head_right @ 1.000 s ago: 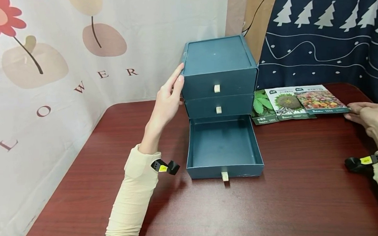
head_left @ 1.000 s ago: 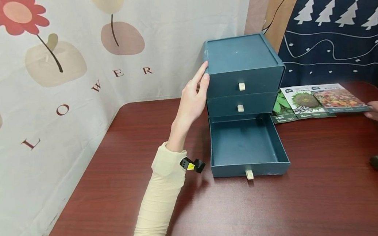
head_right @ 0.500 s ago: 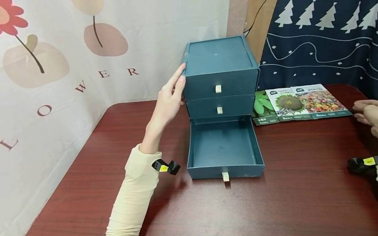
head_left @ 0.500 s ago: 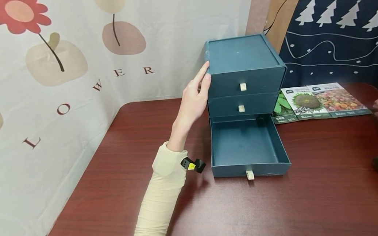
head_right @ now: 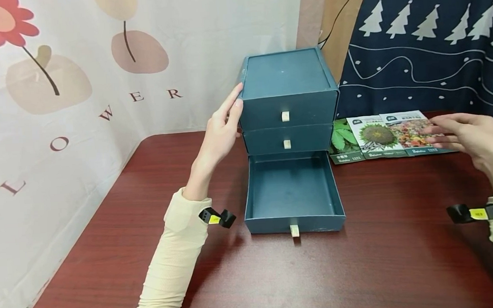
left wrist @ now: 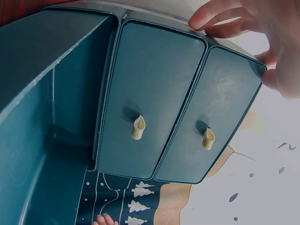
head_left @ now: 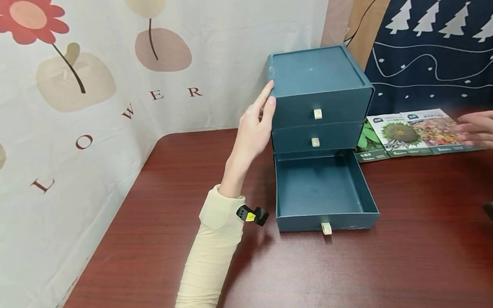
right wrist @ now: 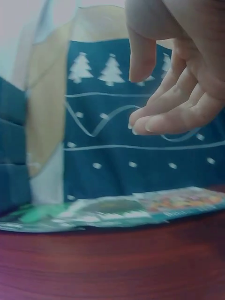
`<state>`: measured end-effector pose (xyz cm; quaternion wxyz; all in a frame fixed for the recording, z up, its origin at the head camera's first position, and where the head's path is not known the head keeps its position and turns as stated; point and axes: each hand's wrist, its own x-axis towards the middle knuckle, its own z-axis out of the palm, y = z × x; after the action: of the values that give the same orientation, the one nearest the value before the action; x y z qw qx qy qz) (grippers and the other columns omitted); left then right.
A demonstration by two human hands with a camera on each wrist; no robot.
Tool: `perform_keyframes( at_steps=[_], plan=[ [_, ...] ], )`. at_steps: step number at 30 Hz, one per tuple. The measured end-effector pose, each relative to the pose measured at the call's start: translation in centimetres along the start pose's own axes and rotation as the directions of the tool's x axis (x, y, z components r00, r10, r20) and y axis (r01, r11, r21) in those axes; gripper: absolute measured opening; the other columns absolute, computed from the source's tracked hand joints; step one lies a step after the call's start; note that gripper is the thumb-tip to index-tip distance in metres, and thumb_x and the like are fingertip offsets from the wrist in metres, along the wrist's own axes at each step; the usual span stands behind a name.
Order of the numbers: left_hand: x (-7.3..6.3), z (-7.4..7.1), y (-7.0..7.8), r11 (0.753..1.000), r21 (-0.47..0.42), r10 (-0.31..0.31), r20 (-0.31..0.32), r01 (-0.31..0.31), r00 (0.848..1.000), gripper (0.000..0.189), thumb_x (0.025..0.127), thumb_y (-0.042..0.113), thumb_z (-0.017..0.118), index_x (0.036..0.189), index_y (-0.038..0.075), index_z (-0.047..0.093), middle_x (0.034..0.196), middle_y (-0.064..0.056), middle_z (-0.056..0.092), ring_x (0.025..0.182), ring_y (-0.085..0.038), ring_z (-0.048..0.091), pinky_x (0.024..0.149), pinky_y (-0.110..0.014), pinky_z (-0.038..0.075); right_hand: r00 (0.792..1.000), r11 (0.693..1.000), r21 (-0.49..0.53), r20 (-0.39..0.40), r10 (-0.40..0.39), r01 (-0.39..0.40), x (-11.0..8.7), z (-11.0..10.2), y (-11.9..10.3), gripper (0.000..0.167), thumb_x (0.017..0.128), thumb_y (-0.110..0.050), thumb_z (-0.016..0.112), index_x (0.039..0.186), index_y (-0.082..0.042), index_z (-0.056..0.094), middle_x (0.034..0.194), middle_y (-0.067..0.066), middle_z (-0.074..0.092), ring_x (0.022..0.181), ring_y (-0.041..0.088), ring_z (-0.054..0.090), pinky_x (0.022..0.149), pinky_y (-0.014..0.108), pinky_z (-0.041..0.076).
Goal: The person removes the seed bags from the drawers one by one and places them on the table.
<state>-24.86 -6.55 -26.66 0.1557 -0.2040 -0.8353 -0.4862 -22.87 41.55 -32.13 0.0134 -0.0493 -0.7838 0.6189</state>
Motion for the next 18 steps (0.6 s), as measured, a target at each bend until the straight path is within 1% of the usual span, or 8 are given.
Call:
perform_keyframes(
  at_steps=[2, 6, 8, 11, 14, 16, 18],
  plan=[
    [0.0, 0.0, 0.0, 1.000, 0.000, -0.003, 0.002, 0.003, 1.000, 0.049, 0.111, 0.039, 0.038, 0.159, 0.030, 0.035, 0.080, -0.007, 0.049, 0.073, -0.022, 0.045, 0.073, -0.034, 0.039, 1.000, 0.997, -0.071, 0.013, -0.009, 0.010, -0.6, 1.1, -1.1, 0.008, 0.104, -0.040, 0.054, 0.108, -0.033, 0.055, 0.080, -0.026, 0.066, 0.071, -0.006, 0.065, 0.063, 0.013, 0.051],
    [0.0, 0.0, 0.1, 1.000, 0.001, -0.002, 0.006, 0.002, 1.000, 0.049, 0.111, 0.040, 0.038, 0.159, 0.030, 0.035, 0.081, -0.006, 0.050, 0.075, -0.021, 0.046, 0.075, -0.034, 0.039, 1.000, 0.985, -0.174, 0.020, -0.012, 0.015, -1.3, 2.7, -2.3, 0.008, 0.104, -0.041, 0.054, 0.109, -0.035, 0.054, 0.080, -0.027, 0.066, 0.071, -0.007, 0.065, 0.063, 0.012, 0.050],
    [0.1, 0.0, 0.1, 1.000, -0.001, 0.000, 0.006, 0.000, 1.000, 0.050, 0.111, 0.039, 0.037, 0.159, 0.030, 0.035, 0.080, -0.007, 0.050, 0.074, -0.021, 0.046, 0.074, -0.034, 0.039, 1.000, 0.973, -0.231, 0.030, -0.006, 0.013, -1.6, 3.5, -2.8, 0.017, 0.103, -0.045, 0.055, 0.113, -0.032, 0.053, 0.081, -0.028, 0.065, 0.072, -0.007, 0.065, 0.064, 0.012, 0.050],
    [0.1, 0.0, 0.0, 1.000, -0.001, 0.008, 0.003, -0.008, 1.000, 0.050, 0.111, 0.039, 0.038, 0.159, 0.028, 0.036, 0.079, -0.007, 0.049, 0.073, -0.021, 0.045, 0.072, -0.034, 0.039, 0.997, 0.942, -0.334, 0.067, -0.024, 0.045, -1.9, 4.6, -3.5, 0.036, 0.102, -0.049, 0.053, 0.126, -0.021, 0.053, 0.083, -0.028, 0.065, 0.075, -0.007, 0.064, 0.065, 0.013, 0.051],
    [0.1, 0.0, -0.1, 1.000, -0.002, 0.017, 0.000, -0.017, 1.000, 0.049, 0.111, 0.038, 0.038, 0.159, 0.027, 0.036, 0.076, -0.008, 0.048, 0.068, -0.022, 0.044, 0.070, -0.034, 0.038, 0.991, 0.913, -0.397, 0.121, -0.050, 0.095, -2.4, 5.6, -4.1, 0.058, 0.104, -0.048, 0.050, 0.140, -0.003, 0.045, 0.085, -0.027, 0.065, 0.077, -0.004, 0.065, 0.067, 0.015, 0.052],
    [0.1, 0.0, -0.1, 1.000, -0.003, 0.020, -0.002, -0.020, 1.000, 0.049, 0.111, 0.038, 0.038, 0.159, 0.027, 0.036, 0.075, -0.008, 0.047, 0.067, -0.022, 0.044, 0.069, -0.034, 0.038, 0.987, 0.902, -0.415, 0.148, -0.060, 0.117, -2.8, 6.2, -4.4, 0.065, 0.105, -0.047, 0.049, 0.145, 0.003, 0.039, 0.086, -0.027, 0.065, 0.078, -0.002, 0.066, 0.067, 0.016, 0.052],
    [0.1, 0.0, -0.2, 1.000, -0.005, 0.020, -0.003, -0.020, 1.000, 0.049, 0.111, 0.038, 0.038, 0.159, 0.027, 0.037, 0.075, -0.008, 0.047, 0.066, -0.022, 0.043, 0.069, -0.034, 0.038, 0.984, 0.902, -0.411, 0.167, -0.069, 0.133, -3.3, 6.9, -4.7, 0.066, 0.106, -0.044, 0.049, 0.147, 0.006, 0.035, 0.087, -0.027, 0.065, 0.078, 0.000, 0.067, 0.068, 0.016, 0.053]
  ],
)
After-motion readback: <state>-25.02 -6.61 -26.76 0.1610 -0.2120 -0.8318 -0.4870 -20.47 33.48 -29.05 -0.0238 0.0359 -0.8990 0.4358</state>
